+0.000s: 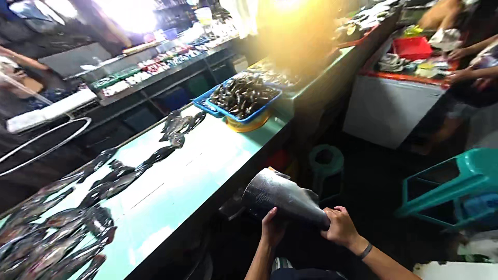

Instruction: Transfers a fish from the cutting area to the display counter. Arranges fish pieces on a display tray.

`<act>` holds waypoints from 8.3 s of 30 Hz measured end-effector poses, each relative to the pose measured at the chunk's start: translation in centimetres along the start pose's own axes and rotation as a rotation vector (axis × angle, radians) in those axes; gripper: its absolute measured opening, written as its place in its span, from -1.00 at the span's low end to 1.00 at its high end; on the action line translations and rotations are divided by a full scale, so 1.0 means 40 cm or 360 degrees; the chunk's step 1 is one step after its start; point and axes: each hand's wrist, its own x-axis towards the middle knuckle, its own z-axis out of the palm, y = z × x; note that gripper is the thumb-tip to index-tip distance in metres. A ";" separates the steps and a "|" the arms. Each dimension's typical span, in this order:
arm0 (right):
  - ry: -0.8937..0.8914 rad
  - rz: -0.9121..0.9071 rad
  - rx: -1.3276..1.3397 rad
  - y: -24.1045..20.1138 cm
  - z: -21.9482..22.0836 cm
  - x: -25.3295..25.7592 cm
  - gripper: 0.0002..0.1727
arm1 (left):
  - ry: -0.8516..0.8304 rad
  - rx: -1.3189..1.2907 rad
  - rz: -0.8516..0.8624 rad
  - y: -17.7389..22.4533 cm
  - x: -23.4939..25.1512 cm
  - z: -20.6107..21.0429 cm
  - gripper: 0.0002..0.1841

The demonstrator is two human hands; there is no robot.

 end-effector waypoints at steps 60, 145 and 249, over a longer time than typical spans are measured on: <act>-0.0512 -0.0167 -0.0187 1.109 -0.618 2.351 -0.12 | 0.1145 0.1860 0.0044 0.124 2.530 1.009 -0.16; -0.0178 -0.1362 0.0003 1.340 -0.792 2.969 -0.59 | 0.1883 0.3201 0.0354 -0.205 2.519 1.066 0.06; -0.0871 -0.1211 0.0093 1.404 -0.683 3.115 -0.66 | 0.2139 0.2807 -0.0044 -0.170 2.750 1.150 -0.04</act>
